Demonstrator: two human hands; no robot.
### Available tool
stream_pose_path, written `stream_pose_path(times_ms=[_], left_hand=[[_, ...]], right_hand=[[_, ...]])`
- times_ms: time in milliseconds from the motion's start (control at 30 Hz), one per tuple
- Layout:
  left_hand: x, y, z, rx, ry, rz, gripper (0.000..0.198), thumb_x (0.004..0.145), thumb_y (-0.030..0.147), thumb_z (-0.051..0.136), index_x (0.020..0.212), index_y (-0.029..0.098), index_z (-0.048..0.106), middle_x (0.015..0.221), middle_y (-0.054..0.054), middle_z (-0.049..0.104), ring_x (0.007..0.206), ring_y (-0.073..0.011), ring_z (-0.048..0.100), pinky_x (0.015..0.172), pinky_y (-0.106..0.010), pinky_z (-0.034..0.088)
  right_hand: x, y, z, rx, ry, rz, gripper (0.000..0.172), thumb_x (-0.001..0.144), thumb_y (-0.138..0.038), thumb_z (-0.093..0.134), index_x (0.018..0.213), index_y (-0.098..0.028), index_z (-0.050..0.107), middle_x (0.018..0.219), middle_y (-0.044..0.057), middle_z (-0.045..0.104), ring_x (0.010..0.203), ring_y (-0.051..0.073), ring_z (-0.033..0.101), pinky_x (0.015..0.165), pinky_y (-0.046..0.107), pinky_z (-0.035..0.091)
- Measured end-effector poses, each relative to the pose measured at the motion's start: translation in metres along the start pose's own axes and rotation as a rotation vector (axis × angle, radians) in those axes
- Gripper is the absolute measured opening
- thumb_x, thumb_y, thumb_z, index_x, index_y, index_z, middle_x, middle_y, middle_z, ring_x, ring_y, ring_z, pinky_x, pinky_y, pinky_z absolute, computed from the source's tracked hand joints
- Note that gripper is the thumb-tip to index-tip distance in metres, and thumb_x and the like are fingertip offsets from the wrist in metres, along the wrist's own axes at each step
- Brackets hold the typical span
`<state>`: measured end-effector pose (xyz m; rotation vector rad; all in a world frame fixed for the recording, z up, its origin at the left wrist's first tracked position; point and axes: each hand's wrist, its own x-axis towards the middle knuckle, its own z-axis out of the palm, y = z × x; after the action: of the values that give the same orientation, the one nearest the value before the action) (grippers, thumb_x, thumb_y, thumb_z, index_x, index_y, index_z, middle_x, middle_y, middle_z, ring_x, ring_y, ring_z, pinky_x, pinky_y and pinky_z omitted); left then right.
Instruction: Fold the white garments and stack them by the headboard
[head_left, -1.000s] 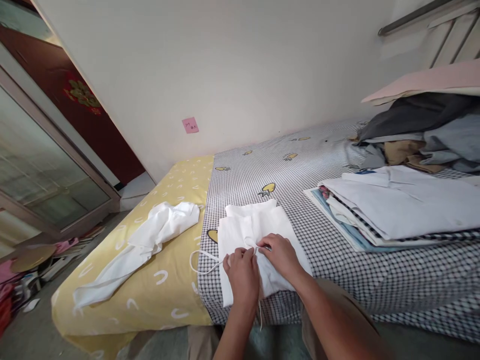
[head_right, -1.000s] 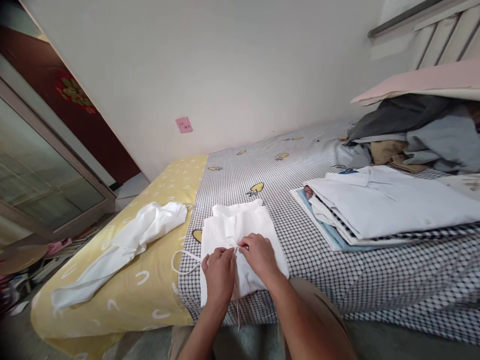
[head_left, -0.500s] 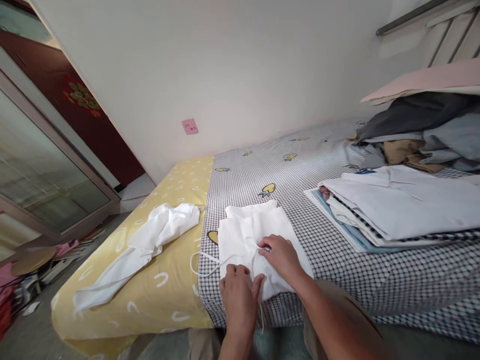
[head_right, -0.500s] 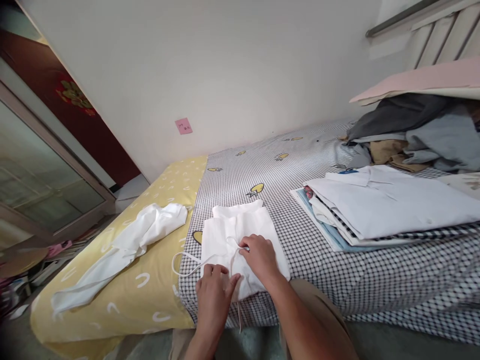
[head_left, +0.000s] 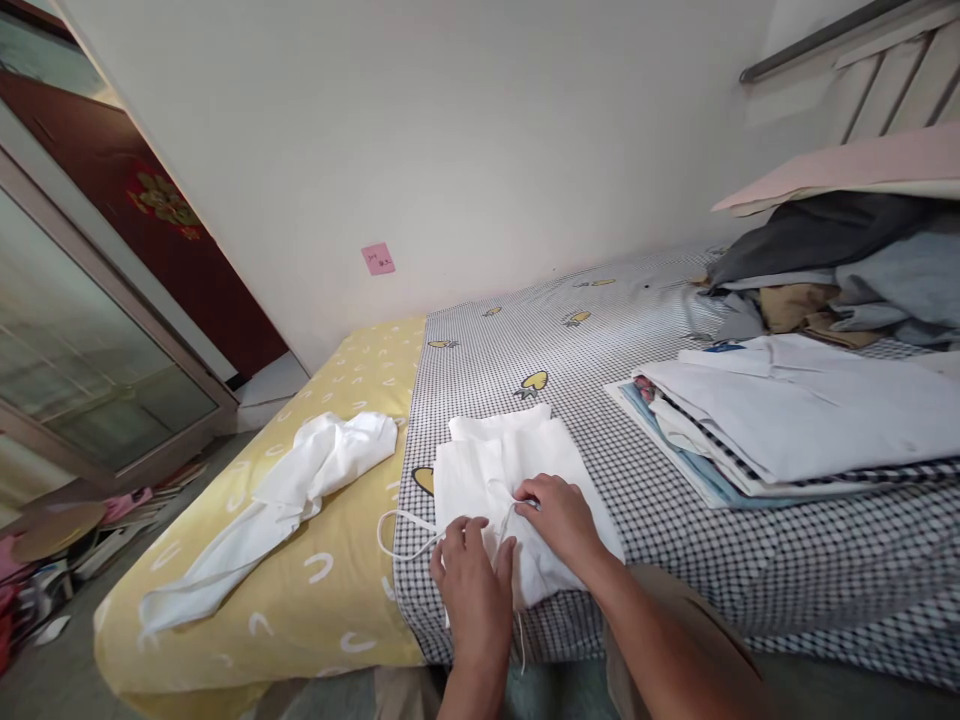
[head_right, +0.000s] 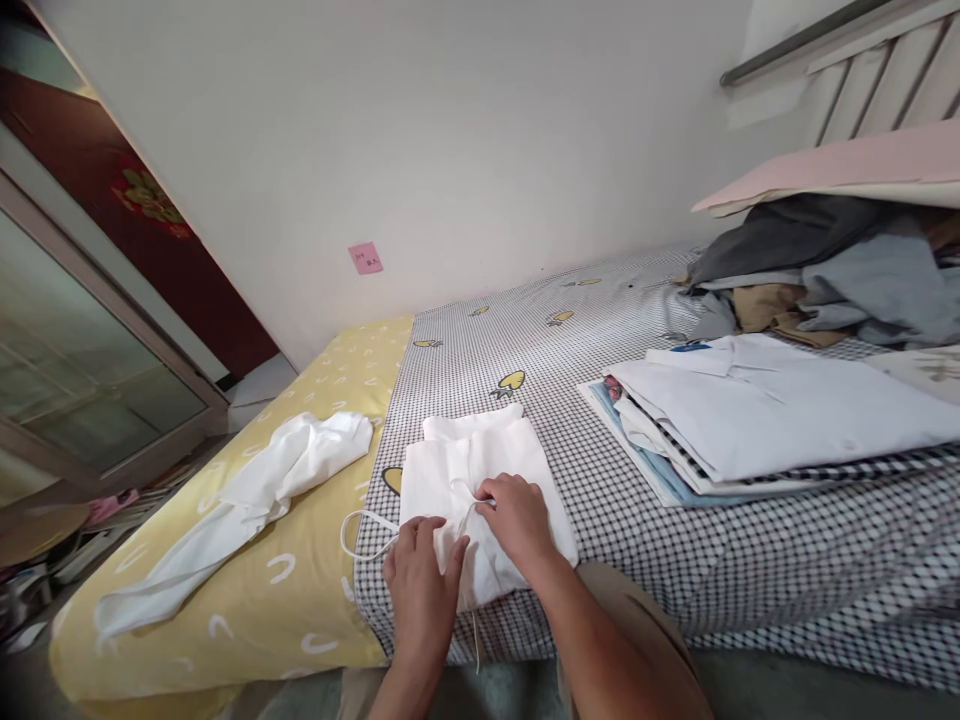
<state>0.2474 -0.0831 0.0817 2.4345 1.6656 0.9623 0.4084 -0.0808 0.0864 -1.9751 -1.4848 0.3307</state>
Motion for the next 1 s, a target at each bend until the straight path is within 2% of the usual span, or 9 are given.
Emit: stream_pose_path(times_ms=[100,200,333,467,667,1000], left_hand=[[0.012,0.011,0.004,0.02,0.006,-0.011,0.023,0.091,0.03,0.06,0.111,0.022,0.067,0.12,-0.01,0.065,0.115,-0.0281,0.06,0.106,-0.053,0.038],[0.024,0.022,0.008,-0.001,-0.064,-0.05,0.019,0.089,0.029,0.061,0.104,0.023,0.07,0.118,-0.008,0.065,0.112,-0.0275,0.061,0.109,-0.055,0.035],[0.03,0.028,0.012,-0.039,-0.133,-0.115,0.02,0.088,0.028,0.063,0.106,0.022,0.07,0.119,-0.008,0.065,0.115,-0.0288,0.059,0.11,-0.055,0.034],[0.027,0.027,0.016,-0.064,-0.133,-0.162,0.024,0.088,0.026,0.062,0.111,0.022,0.067,0.118,-0.008,0.065,0.116,-0.0291,0.058,0.11,-0.054,0.033],[0.027,0.022,0.019,-0.1,-0.147,-0.202,0.02,0.089,0.025,0.06,0.108,0.022,0.067,0.114,-0.007,0.067,0.114,-0.0282,0.06,0.112,-0.054,0.03],[0.026,0.018,0.026,-0.161,-0.116,-0.173,0.019,0.087,0.02,0.06,0.104,0.023,0.068,0.11,-0.005,0.07,0.109,-0.0251,0.061,0.112,-0.052,0.03]], right_hand=[[0.0,-0.001,-0.001,-0.005,0.001,-0.002,0.01,0.089,-0.022,0.064,0.089,-0.026,0.073,0.096,0.0,0.073,0.098,0.019,0.062,0.086,0.033,0.036],[-0.001,-0.001,-0.002,-0.021,-0.005,-0.011,0.011,0.09,-0.021,0.062,0.091,-0.025,0.072,0.098,0.001,0.073,0.098,0.02,0.062,0.085,0.033,0.036],[-0.001,0.001,-0.003,-0.041,-0.039,-0.015,0.013,0.09,-0.02,0.062,0.095,-0.025,0.072,0.101,0.003,0.073,0.102,0.021,0.062,0.084,0.033,0.036],[0.0,0.004,-0.005,-0.039,-0.048,-0.018,0.014,0.089,-0.019,0.063,0.098,-0.026,0.071,0.105,0.003,0.073,0.105,0.021,0.062,0.086,0.034,0.036],[0.0,0.006,-0.011,-0.067,-0.065,-0.011,0.02,0.086,-0.017,0.066,0.105,-0.025,0.069,0.109,0.003,0.072,0.107,0.022,0.062,0.087,0.034,0.037],[0.0,0.004,-0.015,-0.101,-0.084,-0.005,0.007,0.088,-0.02,0.066,0.09,-0.023,0.072,0.103,0.003,0.072,0.104,0.02,0.062,0.085,0.033,0.037]])
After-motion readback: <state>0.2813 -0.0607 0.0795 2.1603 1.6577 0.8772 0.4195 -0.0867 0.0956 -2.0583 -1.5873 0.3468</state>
